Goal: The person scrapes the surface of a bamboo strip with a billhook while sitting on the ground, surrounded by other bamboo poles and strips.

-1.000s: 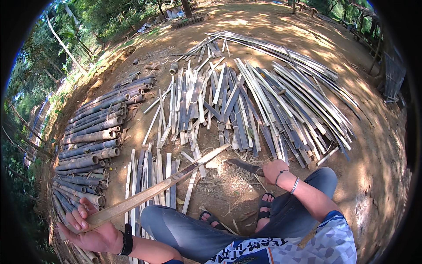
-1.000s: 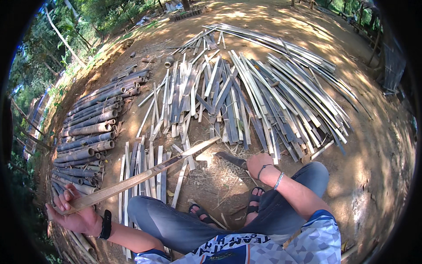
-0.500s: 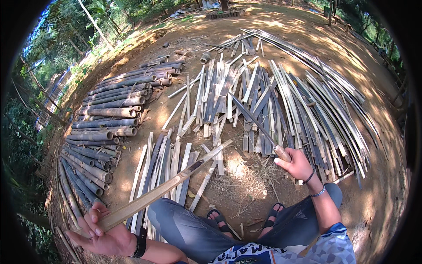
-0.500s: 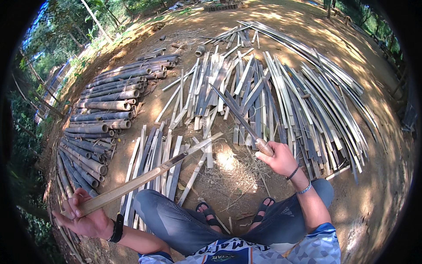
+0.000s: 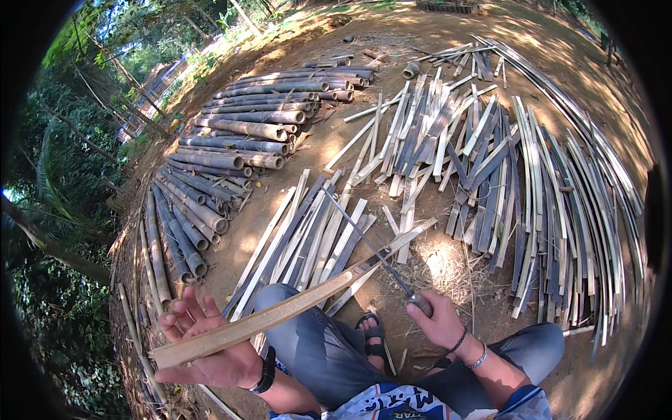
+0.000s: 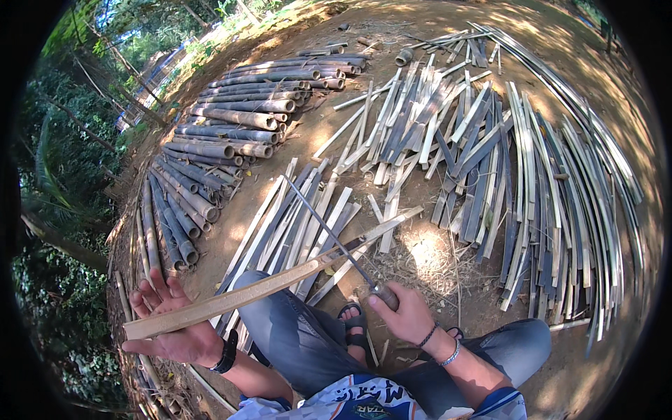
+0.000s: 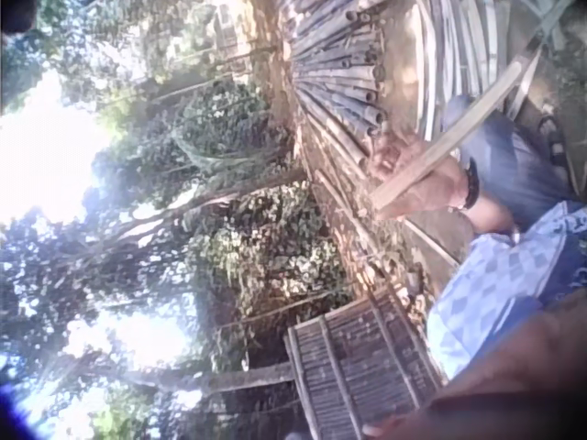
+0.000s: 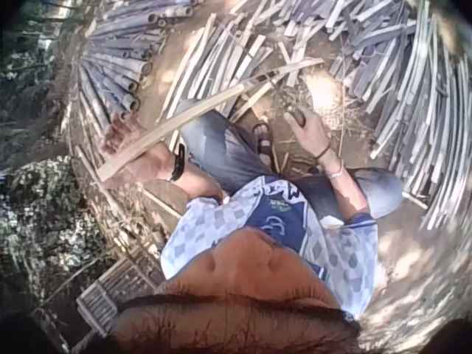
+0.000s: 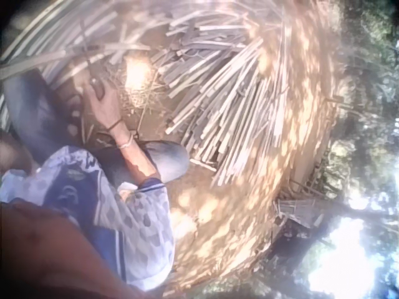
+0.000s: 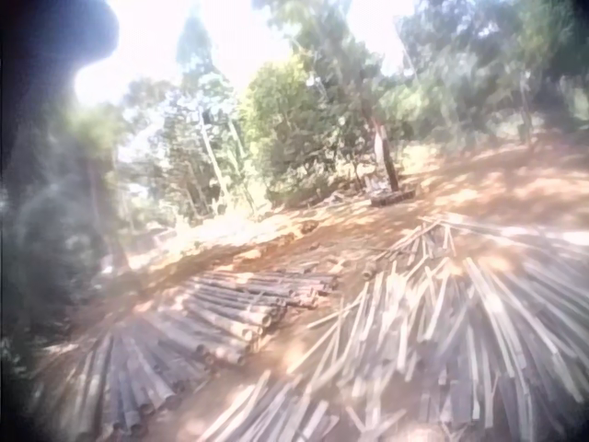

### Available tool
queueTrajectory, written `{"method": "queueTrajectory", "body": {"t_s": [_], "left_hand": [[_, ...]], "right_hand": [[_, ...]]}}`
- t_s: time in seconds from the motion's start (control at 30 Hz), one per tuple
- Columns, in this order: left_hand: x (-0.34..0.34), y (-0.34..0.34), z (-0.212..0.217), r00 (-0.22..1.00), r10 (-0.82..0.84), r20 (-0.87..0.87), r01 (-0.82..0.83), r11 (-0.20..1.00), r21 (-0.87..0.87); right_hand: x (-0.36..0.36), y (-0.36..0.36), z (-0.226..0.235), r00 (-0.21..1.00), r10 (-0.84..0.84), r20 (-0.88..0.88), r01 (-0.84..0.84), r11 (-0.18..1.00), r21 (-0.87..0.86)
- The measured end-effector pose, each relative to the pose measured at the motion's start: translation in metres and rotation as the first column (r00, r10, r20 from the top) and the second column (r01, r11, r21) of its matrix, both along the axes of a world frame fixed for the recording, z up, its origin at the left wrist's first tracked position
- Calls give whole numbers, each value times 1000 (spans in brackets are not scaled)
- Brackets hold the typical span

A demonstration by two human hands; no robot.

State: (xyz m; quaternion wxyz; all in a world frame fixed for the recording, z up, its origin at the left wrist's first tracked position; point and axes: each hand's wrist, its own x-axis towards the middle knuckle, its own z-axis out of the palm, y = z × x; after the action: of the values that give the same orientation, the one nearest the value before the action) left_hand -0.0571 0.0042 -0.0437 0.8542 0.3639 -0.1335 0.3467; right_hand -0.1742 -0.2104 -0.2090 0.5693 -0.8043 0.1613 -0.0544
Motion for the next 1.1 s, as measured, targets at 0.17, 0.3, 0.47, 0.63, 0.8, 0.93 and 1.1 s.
{"method": "queueTrajectory", "body": {"t_s": [0.17,0.3,0.47,0.63,0.8,0.93,1.1], "left_hand": [[4,13,-8,938,-232,257,183,962,202],[-1,-2,-4,945,-186,270,124,965,230],[-9,-17,2,945,-196,262,119,952,281],[-17,-23,4,943,-199,268,123,953,276],[-25,-35,7,933,-234,274,147,942,303],[-23,-31,7,931,-227,286,137,943,303],[-23,-32,5,922,-257,291,156,932,328]], "right_hand": [[-37,32,7,982,122,144,-146,974,171],[-45,24,10,968,207,142,-222,969,104],[-45,8,-16,975,208,71,-206,978,-33],[-52,11,-8,960,269,71,-267,963,-43],[-49,10,-27,989,144,39,-144,989,9],[-52,8,-16,970,236,50,-234,971,-42],[-43,0,-30,990,143,-1,-143,989,-22]]}}
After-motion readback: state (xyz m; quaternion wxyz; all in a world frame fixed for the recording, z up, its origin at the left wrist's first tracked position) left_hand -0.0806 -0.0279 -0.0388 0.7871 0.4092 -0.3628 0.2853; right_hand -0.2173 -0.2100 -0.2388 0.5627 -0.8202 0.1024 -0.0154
